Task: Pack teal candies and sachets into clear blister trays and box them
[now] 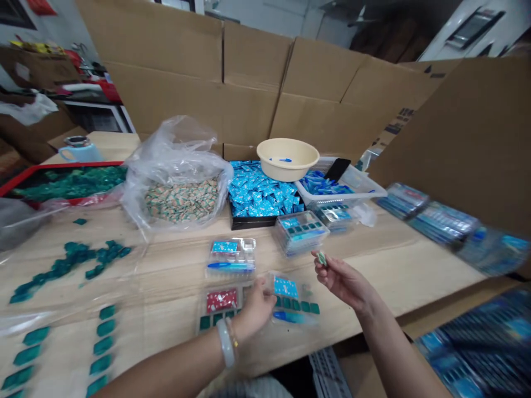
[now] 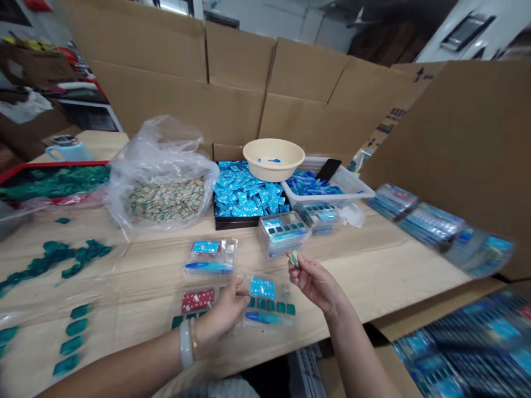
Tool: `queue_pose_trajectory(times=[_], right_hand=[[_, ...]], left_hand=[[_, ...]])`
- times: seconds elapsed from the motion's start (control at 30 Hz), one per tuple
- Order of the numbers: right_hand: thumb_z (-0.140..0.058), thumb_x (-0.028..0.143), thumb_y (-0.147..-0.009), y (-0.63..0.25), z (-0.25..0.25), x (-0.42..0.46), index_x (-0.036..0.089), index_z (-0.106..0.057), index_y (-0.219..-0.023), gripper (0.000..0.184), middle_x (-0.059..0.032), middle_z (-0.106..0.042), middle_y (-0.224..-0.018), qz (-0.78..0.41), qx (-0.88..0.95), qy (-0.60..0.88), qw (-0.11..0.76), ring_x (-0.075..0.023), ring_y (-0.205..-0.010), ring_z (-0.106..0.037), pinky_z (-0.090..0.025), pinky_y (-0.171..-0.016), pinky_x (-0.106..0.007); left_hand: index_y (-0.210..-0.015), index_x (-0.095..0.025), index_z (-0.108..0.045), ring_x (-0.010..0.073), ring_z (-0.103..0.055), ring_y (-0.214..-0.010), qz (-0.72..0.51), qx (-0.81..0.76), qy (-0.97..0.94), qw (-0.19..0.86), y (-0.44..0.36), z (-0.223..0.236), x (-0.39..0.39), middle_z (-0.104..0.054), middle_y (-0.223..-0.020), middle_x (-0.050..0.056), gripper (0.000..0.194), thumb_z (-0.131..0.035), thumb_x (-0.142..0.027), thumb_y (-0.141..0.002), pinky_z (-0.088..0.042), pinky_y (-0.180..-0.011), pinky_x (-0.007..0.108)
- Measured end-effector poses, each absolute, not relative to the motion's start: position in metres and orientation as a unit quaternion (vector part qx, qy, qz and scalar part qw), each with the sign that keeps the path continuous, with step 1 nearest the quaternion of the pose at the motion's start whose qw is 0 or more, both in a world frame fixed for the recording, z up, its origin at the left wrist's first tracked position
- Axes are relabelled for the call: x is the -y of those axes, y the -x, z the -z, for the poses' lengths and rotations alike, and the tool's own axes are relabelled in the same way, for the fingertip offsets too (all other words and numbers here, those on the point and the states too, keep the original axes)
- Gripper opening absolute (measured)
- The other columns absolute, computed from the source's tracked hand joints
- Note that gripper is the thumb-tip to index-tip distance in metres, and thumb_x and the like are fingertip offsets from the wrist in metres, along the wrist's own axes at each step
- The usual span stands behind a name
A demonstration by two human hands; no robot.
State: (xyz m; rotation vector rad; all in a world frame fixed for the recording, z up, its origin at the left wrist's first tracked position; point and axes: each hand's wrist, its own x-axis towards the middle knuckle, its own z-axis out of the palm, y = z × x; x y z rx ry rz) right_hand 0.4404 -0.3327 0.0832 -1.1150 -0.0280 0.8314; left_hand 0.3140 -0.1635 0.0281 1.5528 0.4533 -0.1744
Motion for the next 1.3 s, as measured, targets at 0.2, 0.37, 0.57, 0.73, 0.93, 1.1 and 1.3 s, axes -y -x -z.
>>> queue_pose_trajectory(times=[0.2,0.37,0.57,0.73,0.93,1.1,1.3], right_hand=[[-0.061,0.035,-0.068,-0.453,-0.078,0.247,0.019,-0.061,-0.079,0.019,0.0003,-0.054,-0.068,-0.286,0.169,0.707,0.624,-0.0101,-0.059,-0.05,-0.041,-0.055,-0.023],[-0.057,0.023,-0.069,-0.481,-0.049,0.175,0.016,-0.063,-0.069,0.01,-0.0033,-0.056,-0.072,-0.193,0.384,0.805,0.408,-0.0147,-0.07,-0.051,-0.04,-0.066,-0.028],[-0.052,0.016,-0.069,-0.491,-0.024,0.153,0.015,-0.06,-0.067,0.008,-0.0016,-0.054,-0.065,-0.195,0.475,0.813,0.276,-0.0137,-0.063,-0.049,-0.037,-0.061,-0.025],[-0.047,0.014,-0.069,-0.485,-0.034,0.157,0.016,-0.056,-0.067,0.01,0.0,-0.051,-0.061,-0.157,0.459,0.836,0.257,-0.0128,-0.059,-0.047,-0.034,-0.057,-0.023],[-0.044,0.014,-0.068,-0.483,-0.029,0.169,0.016,-0.053,-0.063,0.011,0.0007,-0.049,-0.055,-0.161,0.374,0.874,0.266,-0.0127,-0.055,-0.046,-0.034,-0.053,-0.023],[-0.043,0.012,-0.068,-0.475,-0.023,0.171,0.016,-0.056,-0.06,0.016,-0.0019,-0.05,-0.061,-0.132,0.386,0.877,0.253,-0.0138,-0.059,-0.049,-0.036,-0.057,-0.024],[-0.042,0.013,-0.072,-0.466,-0.021,0.17,0.016,-0.057,-0.065,0.016,-0.0046,-0.053,-0.067,-0.082,0.385,0.885,0.247,-0.015,-0.064,-0.05,-0.037,-0.06,-0.025]], left_hand=[[-0.1,-0.019,-0.053,0.0201,-0.052,-0.094,0.006,-0.038,-0.885,0.463,-0.297,-0.064,0.123,-0.058,-0.101,0.007,0.026,-0.045,-0.023,-0.076,-0.04,-0.084,0.033],[-0.105,-0.02,-0.052,0.0216,-0.039,-0.111,-0.085,0.0,-0.961,0.264,-0.316,-0.058,0.07,-0.049,-0.115,0.007,0.029,-0.049,-0.028,-0.077,-0.028,-0.096,0.039],[-0.106,-0.021,-0.051,0.0224,-0.04,-0.107,-0.062,-0.003,-0.968,0.244,-0.326,-0.03,0.047,-0.049,-0.113,0.007,0.036,-0.048,-0.041,-0.076,-0.027,-0.094,0.041],[-0.108,-0.019,-0.049,0.0238,-0.04,-0.105,-0.054,-0.018,-0.957,0.286,-0.332,-0.037,0.045,-0.048,-0.112,0.009,0.043,-0.049,-0.045,-0.075,-0.029,-0.092,0.04],[-0.097,-0.018,-0.055,0.0213,-0.042,-0.099,-0.064,-0.059,-0.959,0.268,-0.358,-0.035,0.045,-0.049,-0.101,0.008,0.025,-0.043,-0.031,-0.08,-0.033,-0.084,0.036],[-0.099,-0.021,-0.054,0.0197,-0.041,-0.098,-0.061,-0.036,-0.967,0.243,-0.366,-0.03,0.049,-0.048,-0.102,0.006,0.023,-0.04,-0.024,-0.081,-0.035,-0.08,0.033],[-0.108,-0.018,-0.049,0.0224,-0.04,-0.099,-0.065,-0.01,-0.983,0.172,-0.366,-0.03,0.054,-0.047,-0.104,0.008,0.03,-0.038,-0.026,-0.082,-0.033,-0.083,0.037]])
